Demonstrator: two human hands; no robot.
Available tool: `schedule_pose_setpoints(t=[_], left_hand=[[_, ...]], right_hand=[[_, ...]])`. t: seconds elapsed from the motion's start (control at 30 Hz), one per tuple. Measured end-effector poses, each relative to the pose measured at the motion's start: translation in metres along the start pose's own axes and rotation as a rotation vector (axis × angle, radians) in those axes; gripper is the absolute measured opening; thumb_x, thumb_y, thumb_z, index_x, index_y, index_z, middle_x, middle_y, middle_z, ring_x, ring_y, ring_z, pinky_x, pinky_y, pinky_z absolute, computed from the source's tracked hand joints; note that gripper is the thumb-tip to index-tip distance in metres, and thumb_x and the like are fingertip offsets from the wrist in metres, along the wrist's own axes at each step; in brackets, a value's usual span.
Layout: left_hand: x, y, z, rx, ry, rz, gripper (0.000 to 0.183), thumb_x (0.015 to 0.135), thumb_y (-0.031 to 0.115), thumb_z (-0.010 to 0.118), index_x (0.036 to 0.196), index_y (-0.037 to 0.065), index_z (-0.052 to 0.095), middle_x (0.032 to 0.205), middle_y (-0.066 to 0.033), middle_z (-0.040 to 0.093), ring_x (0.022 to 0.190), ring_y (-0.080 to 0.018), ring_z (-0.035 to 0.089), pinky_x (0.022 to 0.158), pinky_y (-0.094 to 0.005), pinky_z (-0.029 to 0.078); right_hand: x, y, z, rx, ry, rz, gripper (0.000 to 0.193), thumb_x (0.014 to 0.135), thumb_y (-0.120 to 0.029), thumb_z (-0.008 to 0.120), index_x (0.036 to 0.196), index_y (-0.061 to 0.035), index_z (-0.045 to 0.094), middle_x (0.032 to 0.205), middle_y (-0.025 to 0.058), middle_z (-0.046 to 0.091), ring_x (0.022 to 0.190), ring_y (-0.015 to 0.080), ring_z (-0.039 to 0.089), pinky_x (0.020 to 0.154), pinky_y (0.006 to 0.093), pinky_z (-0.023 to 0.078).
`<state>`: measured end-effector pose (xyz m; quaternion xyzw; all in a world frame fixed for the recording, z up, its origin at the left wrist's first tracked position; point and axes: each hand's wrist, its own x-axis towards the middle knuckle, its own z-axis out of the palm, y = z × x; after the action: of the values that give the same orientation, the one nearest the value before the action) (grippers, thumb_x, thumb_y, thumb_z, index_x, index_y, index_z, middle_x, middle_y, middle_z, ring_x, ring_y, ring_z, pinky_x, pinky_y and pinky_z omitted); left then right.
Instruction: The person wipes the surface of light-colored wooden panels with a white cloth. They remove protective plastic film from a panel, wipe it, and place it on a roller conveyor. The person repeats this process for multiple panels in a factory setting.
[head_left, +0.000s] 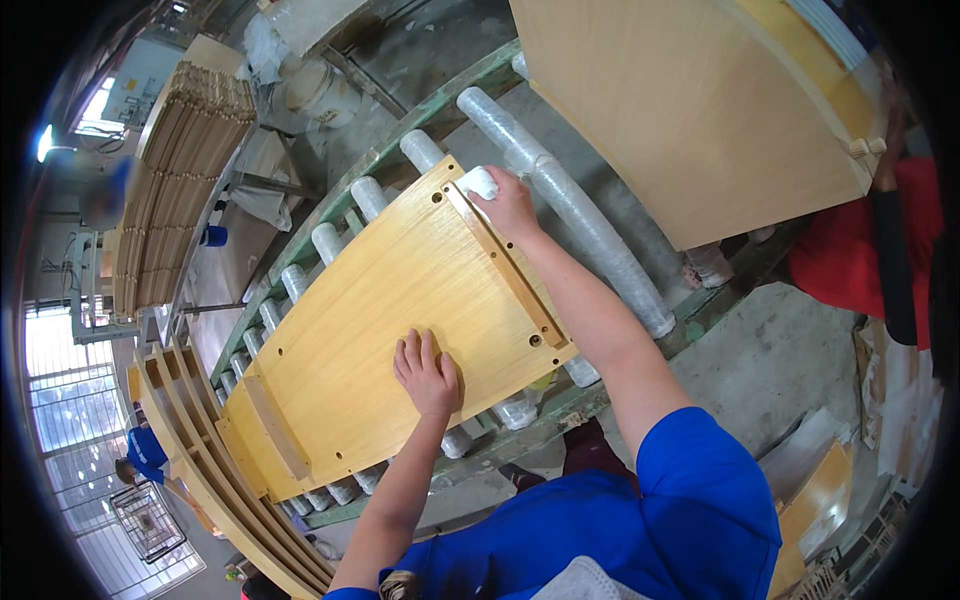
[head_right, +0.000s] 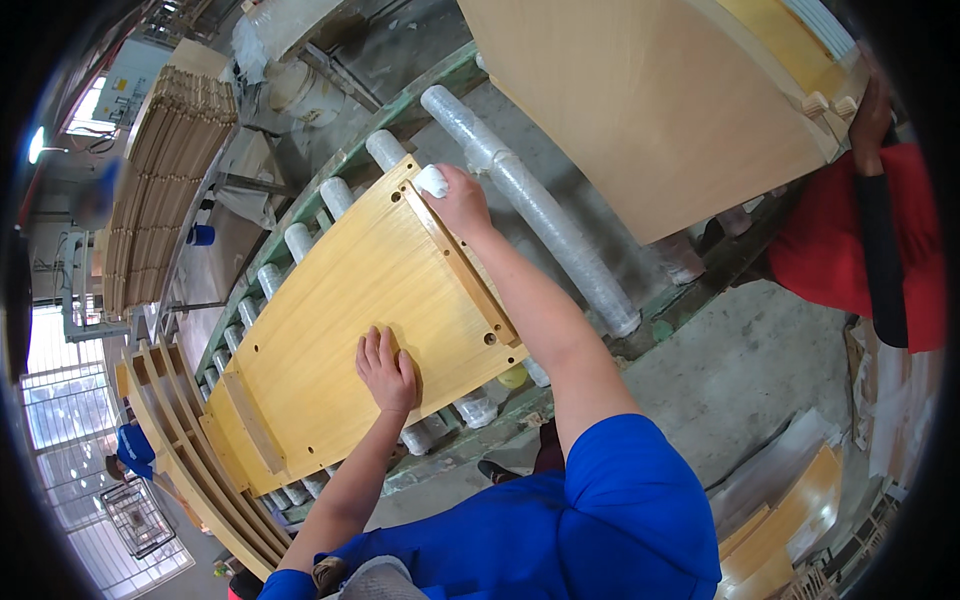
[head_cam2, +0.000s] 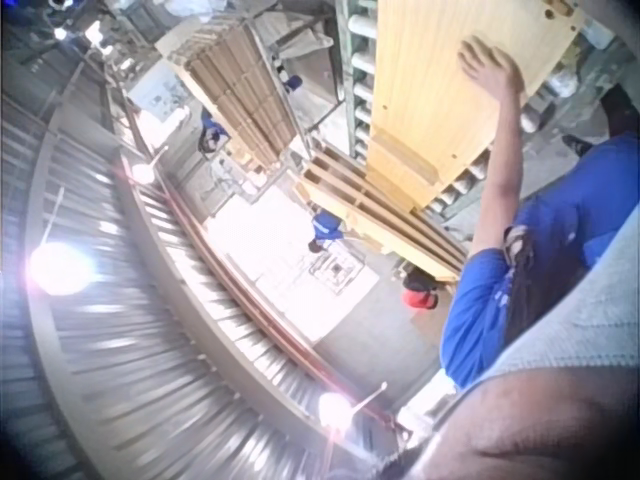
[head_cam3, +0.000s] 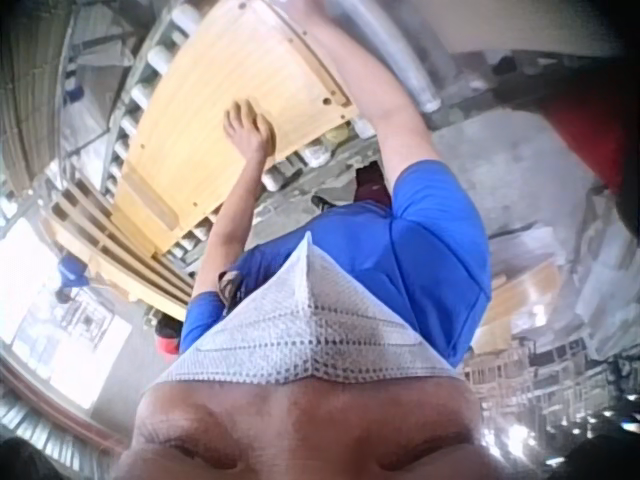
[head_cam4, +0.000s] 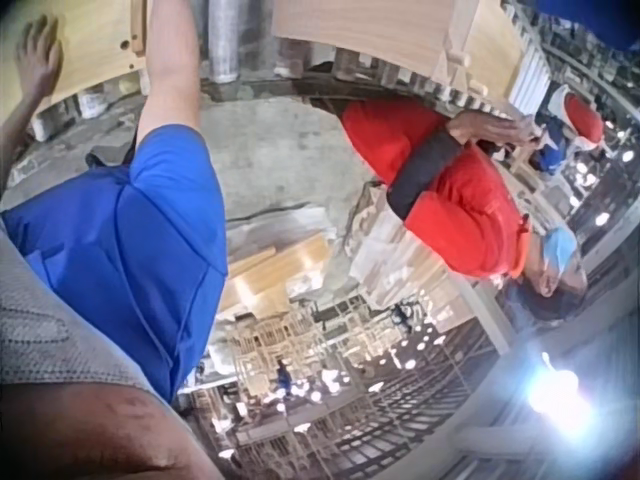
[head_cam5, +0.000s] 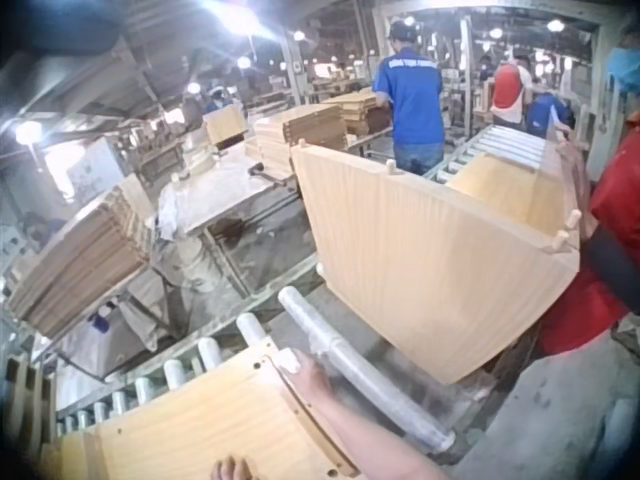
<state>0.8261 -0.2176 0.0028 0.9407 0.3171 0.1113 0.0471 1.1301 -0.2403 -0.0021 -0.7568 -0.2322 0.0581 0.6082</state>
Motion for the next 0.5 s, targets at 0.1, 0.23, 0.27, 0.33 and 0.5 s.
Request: schedule_pose_setpoints(t=[0.1, 0.23, 0.27, 0.33, 0.5], left_hand=[[0.0, 0.001, 0.001, -0.003, -0.006, -0.003, 0.044, 0.083, 0.022, 0.053, 0.124, 0.009, 0.052, 0.135, -0.0156, 0.043, 0.126, -0.037, 0.034, 0.104, -0.0495, 0.023], [0.0, 0.002, 0.002, -0.013, 0.002, 0.013, 0.044, 0.082, 0.021, 0.052, 0.125, 0.008, 0.051, 0.134, -0.016, 0.043, 0.126, -0.0372, 0.034, 0.104, -0.0493, 0.023], [-0.001, 0.002, 0.001, -0.01, 0.002, 0.011, 0.044, 0.083, 0.021, 0.052, 0.125, 0.008, 0.051, 0.134, -0.0161, 0.043, 0.126, -0.0373, 0.034, 0.105, -0.0493, 0.023], [-0.001, 0.003, 0.001, -0.01, 0.001, 0.013, 0.044, 0.083, 0.021, 0.052, 0.125, 0.008, 0.051, 0.134, -0.0165, 0.043, 0.125, -0.0376, 0.034, 0.105, -0.0494, 0.023], [-0.002, 0.003, 0.0, 0.024, 0.008, 0.029, 0.043, 0.084, 0.02, 0.05, 0.125, 0.008, 0.05, 0.134, -0.0164, 0.042, 0.125, -0.0376, 0.034, 0.104, -0.049, 0.024]], right_hand=[[0.003, -0.001, 0.0, -0.056, -0.048, -0.046, 0.035, 0.074, -0.02, 0.071, 0.103, -0.0042, 0.059, 0.097, 0.0146, 0.062, 0.09, 0.0331, 0.06, 0.077, 0.0394, 0.049], [-0.001, 0.0, -0.007, -0.089, -0.051, -0.084, 0.03, 0.075, -0.02, 0.07, 0.099, -0.0057, 0.06, 0.094, 0.0135, 0.06, 0.087, 0.0339, 0.06, 0.075, 0.0403, 0.049], [-0.005, 0.0, -0.009, -0.085, -0.053, -0.089, 0.028, 0.075, -0.022, 0.069, 0.098, -0.0077, 0.06, 0.092, 0.0126, 0.06, 0.086, 0.0342, 0.059, 0.074, 0.0413, 0.048], [-0.016, 0.001, -0.016, -0.087, -0.07, -0.095, 0.026, 0.075, -0.02, 0.068, 0.097, -0.0085, 0.061, 0.092, 0.0124, 0.06, 0.085, 0.0344, 0.059, 0.074, 0.0414, 0.049], [-0.052, -0.003, -0.038, -0.076, -0.061, -0.11, 0.023, 0.075, -0.016, 0.065, 0.096, -0.0098, 0.061, 0.093, 0.0113, 0.059, 0.084, 0.0337, 0.06, 0.072, 0.0406, 0.049]])
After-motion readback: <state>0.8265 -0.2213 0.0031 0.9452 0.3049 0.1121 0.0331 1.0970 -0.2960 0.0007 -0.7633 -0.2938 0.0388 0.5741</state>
